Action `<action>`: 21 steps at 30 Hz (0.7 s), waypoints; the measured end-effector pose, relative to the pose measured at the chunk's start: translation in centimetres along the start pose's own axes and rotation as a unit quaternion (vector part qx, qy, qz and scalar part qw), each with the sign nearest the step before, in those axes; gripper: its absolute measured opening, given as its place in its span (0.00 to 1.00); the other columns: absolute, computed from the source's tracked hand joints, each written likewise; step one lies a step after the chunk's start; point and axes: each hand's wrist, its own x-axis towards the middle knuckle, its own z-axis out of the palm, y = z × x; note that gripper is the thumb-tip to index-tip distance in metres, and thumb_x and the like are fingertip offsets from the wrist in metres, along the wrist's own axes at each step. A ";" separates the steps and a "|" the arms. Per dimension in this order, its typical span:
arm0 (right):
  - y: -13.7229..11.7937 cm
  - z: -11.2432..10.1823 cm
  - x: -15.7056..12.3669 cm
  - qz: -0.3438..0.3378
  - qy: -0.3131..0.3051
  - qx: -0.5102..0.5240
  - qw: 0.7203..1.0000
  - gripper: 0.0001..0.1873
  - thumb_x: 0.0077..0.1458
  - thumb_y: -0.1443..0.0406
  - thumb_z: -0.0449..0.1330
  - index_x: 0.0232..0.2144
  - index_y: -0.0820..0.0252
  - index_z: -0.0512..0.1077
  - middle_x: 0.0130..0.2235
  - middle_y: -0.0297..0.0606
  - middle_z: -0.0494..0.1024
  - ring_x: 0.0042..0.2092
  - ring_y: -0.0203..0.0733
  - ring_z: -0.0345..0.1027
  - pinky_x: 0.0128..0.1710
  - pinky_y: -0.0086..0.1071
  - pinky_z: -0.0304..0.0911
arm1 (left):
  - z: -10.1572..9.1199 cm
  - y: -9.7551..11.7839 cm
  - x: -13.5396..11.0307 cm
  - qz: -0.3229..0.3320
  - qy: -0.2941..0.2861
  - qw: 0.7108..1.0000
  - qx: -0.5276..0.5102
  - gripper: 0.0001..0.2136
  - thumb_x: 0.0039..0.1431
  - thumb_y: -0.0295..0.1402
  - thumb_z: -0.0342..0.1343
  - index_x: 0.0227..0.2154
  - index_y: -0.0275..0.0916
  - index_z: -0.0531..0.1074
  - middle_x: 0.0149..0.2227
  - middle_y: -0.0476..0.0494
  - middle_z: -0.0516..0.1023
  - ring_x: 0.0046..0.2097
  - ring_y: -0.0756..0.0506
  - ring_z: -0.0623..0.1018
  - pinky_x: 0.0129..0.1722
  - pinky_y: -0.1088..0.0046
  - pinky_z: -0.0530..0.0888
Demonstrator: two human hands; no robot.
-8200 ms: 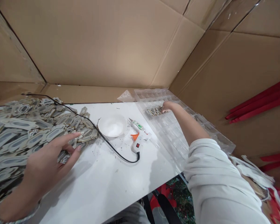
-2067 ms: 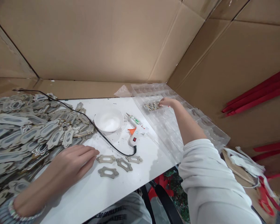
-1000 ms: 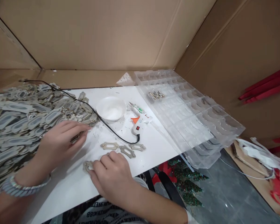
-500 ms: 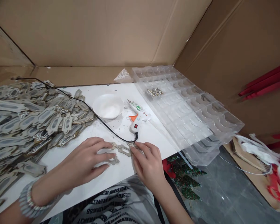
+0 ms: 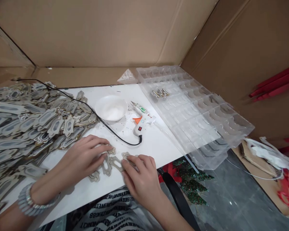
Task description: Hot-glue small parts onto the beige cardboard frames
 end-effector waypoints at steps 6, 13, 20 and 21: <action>0.2 0.2 -0.2 -0.007 0.028 -0.019 0.999 0.10 0.60 0.67 0.59 0.44 0.54 0.77 0.46 0.39 0.79 0.43 0.46 0.63 0.43 0.39 0.62 | 0.0 0.0 0.0 0.030 0.008 0.999 -0.007 0.11 0.63 0.26 0.50 0.42 0.42 0.76 0.43 0.44 0.79 0.42 0.44 0.74 0.41 0.65 0.72; 1.1 -0.1 -1.2 0.011 0.056 -0.020 0.998 0.07 0.60 0.68 0.60 0.41 0.56 0.75 0.40 0.38 0.80 0.41 0.45 0.65 0.41 0.39 0.62 | -0.4 0.2 0.1 0.042 0.013 0.999 -0.026 0.11 0.63 0.27 0.50 0.38 0.43 0.78 0.42 0.44 0.80 0.42 0.44 0.75 0.40 0.66 0.73; 0.9 0.4 -0.3 0.024 0.055 -0.015 0.998 0.06 0.59 0.68 0.61 0.40 0.56 0.76 0.39 0.38 0.80 0.40 0.44 0.66 0.41 0.38 0.63 | -0.6 1.5 0.2 0.075 -0.040 0.993 -0.081 0.11 0.60 0.26 0.51 0.35 0.44 0.78 0.42 0.46 0.80 0.43 0.44 0.75 0.44 0.64 0.73; 0.8 0.5 -0.1 0.027 0.051 -0.015 0.998 0.06 0.59 0.68 0.61 0.39 0.55 0.76 0.39 0.38 0.80 0.40 0.44 0.65 0.41 0.38 0.63 | -0.8 1.8 0.2 0.076 -0.042 0.993 -0.079 0.10 0.60 0.26 0.51 0.34 0.44 0.78 0.41 0.46 0.80 0.43 0.44 0.75 0.44 0.64 0.73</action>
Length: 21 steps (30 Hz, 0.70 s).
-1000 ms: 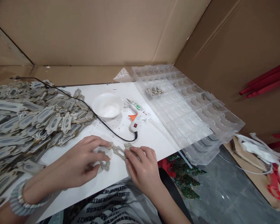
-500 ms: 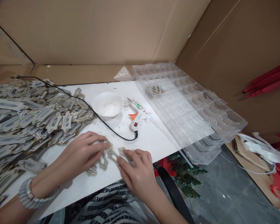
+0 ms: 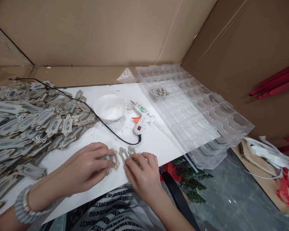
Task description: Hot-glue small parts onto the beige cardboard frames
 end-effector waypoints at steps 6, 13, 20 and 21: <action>-0.2 0.1 0.7 -0.001 -0.002 0.032 0.999 0.09 0.61 0.67 0.59 0.45 0.58 0.75 0.42 0.40 0.80 0.42 0.44 0.66 0.42 0.38 0.65 | -1.7 1.4 -1.5 -0.053 0.035 0.996 0.067 0.12 0.63 0.30 0.50 0.45 0.45 0.74 0.45 0.45 0.79 0.45 0.43 0.76 0.45 0.64 0.72; 1.6 -0.2 0.1 0.027 0.008 0.000 1.000 0.10 0.62 0.68 0.57 0.45 0.59 0.74 0.42 0.43 0.79 0.41 0.46 0.67 0.40 0.41 0.66 | 0.2 2.2 -6.4 -0.159 0.122 0.962 0.186 0.20 0.64 0.45 0.50 0.52 0.38 0.68 0.47 0.40 0.79 0.45 0.38 0.76 0.45 0.61 0.68; 0.9 0.2 0.4 0.024 -0.007 0.000 1.000 0.14 0.63 0.67 0.57 0.50 0.61 0.74 0.41 0.43 0.77 0.39 0.46 0.65 0.39 0.40 0.66 | 2.3 3.5 -6.7 -0.220 0.126 0.936 0.244 0.23 0.65 0.44 0.48 0.55 0.31 0.64 0.40 0.34 0.79 0.41 0.35 0.76 0.42 0.56 0.66; 0.8 0.3 0.5 0.023 -0.009 -0.001 1.000 0.14 0.63 0.67 0.56 0.50 0.62 0.74 0.40 0.44 0.77 0.39 0.46 0.65 0.38 0.40 0.66 | 2.5 3.6 -6.8 -0.229 0.131 0.934 0.242 0.23 0.65 0.44 0.48 0.55 0.31 0.64 0.39 0.34 0.79 0.41 0.35 0.76 0.42 0.56 0.67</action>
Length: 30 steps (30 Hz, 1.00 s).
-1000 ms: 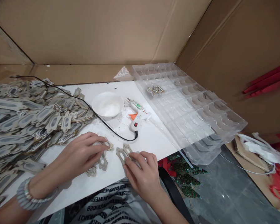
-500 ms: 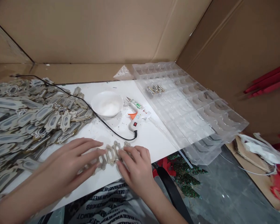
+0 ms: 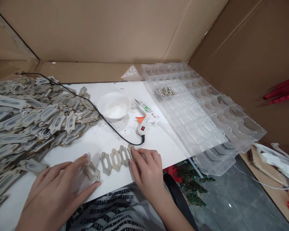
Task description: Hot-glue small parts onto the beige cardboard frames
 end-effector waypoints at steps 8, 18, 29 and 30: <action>-0.2 0.1 0.3 -0.004 -0.010 -0.005 1.000 0.15 0.65 0.66 0.54 0.50 0.64 0.74 0.39 0.44 0.76 0.38 0.45 0.64 0.36 0.39 0.64 | 0.5 0.1 0.1 -0.028 -0.011 0.994 -0.103 0.17 0.64 0.41 0.49 0.52 0.39 0.65 0.42 0.40 0.80 0.44 0.39 0.80 0.47 0.57 0.76; -0.3 0.4 0.2 -0.006 -0.015 0.002 1.000 0.15 0.64 0.67 0.55 0.51 0.62 0.72 0.39 0.43 0.75 0.38 0.46 0.64 0.36 0.40 0.63 | 0.8 -0.2 0.5 0.005 -0.036 0.986 -0.163 0.26 0.63 0.42 0.51 0.62 0.45 0.56 0.53 0.45 0.79 0.49 0.41 0.81 0.57 0.58 0.75; -1.0 0.5 0.4 -0.022 -0.034 0.008 0.999 0.14 0.65 0.66 0.54 0.50 0.65 0.73 0.38 0.43 0.75 0.38 0.45 0.62 0.36 0.38 0.60 | 0.8 -0.6 -0.5 -0.042 -0.037 0.985 -0.165 0.30 0.62 0.47 0.51 0.65 0.48 0.54 0.54 0.42 0.78 0.53 0.36 0.79 0.45 0.61 0.82; -1.1 0.5 0.4 -0.023 -0.034 0.009 0.999 0.14 0.65 0.66 0.54 0.50 0.65 0.73 0.38 0.43 0.75 0.38 0.45 0.62 0.36 0.38 0.59 | 0.6 -0.8 -0.6 -0.059 -0.034 0.983 -0.171 0.30 0.61 0.48 0.52 0.65 0.49 0.55 0.54 0.43 0.78 0.54 0.36 0.78 0.47 0.62 0.81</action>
